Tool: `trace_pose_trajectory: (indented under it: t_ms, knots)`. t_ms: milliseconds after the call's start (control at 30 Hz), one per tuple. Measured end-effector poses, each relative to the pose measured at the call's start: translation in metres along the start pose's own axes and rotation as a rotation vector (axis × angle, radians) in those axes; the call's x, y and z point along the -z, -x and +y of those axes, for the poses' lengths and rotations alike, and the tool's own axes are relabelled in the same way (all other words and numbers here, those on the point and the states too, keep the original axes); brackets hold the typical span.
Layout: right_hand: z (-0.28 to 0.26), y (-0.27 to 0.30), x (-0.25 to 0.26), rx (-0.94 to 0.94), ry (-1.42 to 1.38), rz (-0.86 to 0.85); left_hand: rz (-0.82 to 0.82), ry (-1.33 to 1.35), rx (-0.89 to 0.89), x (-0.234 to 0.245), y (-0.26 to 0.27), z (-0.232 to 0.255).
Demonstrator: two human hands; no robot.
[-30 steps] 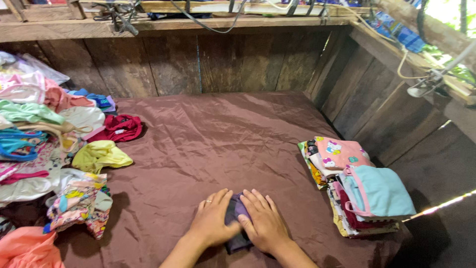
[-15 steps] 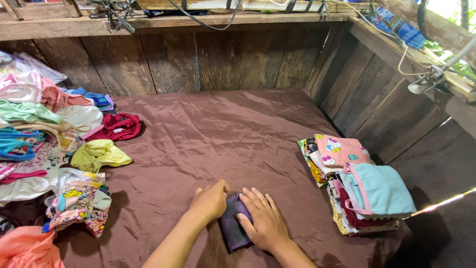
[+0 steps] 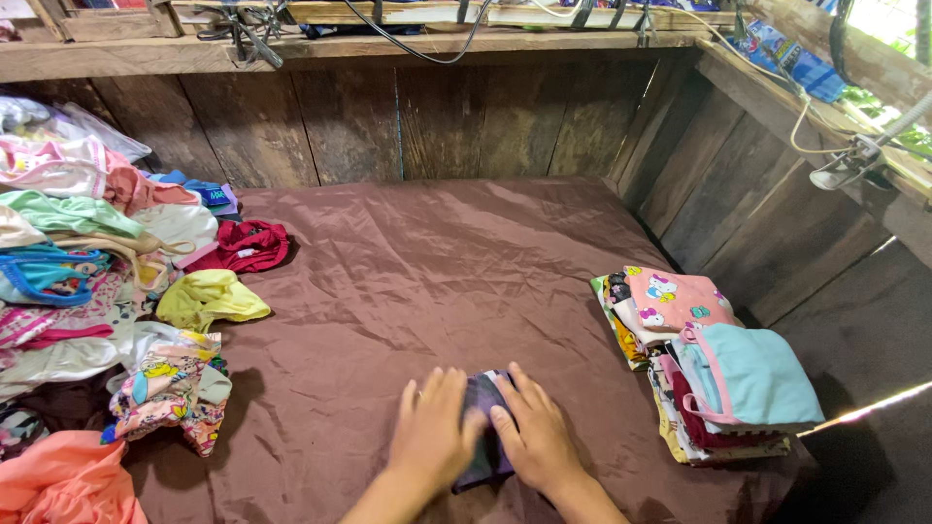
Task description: The person folds a purple striped skirt and a floral patterned shirt on a bed, placing them onto a stack of folded laundry.
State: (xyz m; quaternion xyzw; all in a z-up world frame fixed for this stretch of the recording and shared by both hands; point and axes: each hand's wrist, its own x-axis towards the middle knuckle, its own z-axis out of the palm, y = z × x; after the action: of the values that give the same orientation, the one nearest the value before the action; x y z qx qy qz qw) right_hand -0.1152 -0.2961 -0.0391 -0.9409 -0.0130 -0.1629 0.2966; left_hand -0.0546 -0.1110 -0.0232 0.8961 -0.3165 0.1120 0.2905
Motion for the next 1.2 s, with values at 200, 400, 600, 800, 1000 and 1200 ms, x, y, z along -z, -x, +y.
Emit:
trace_pose_trajectory:
  t_ms: [200, 400, 600, 800, 1000, 1200]
  knots:
    - [0.018, -0.014, 0.002, -0.681, -0.213, -0.024, -0.233, -0.035, 0.045, 0.008, 0.009, 0.017]
    - [0.045, -0.034, 0.007, -0.914, -0.505, -0.196, -0.195, 0.065, -0.084, -0.009, 0.002, 0.023]
    - [0.045, -0.033, 0.006, -0.881, -0.656, -0.313, -0.212, 0.049, -0.109, -0.01, 0.003, 0.023]
    - [0.026, -0.025, 0.01, -0.545, -0.887, -0.204, -0.08, 0.216, -0.13, -0.005, 0.01, 0.015]
    - [-0.001, -0.018, 0.025, -0.796, -1.067, -0.226, -0.104, 0.298, -0.062, -0.005, 0.01, 0.012]
    - [0.011, -0.006, 0.011, -0.61, -1.064, -0.139, 0.084, 0.326, -0.06, -0.02, 0.01, -0.001]
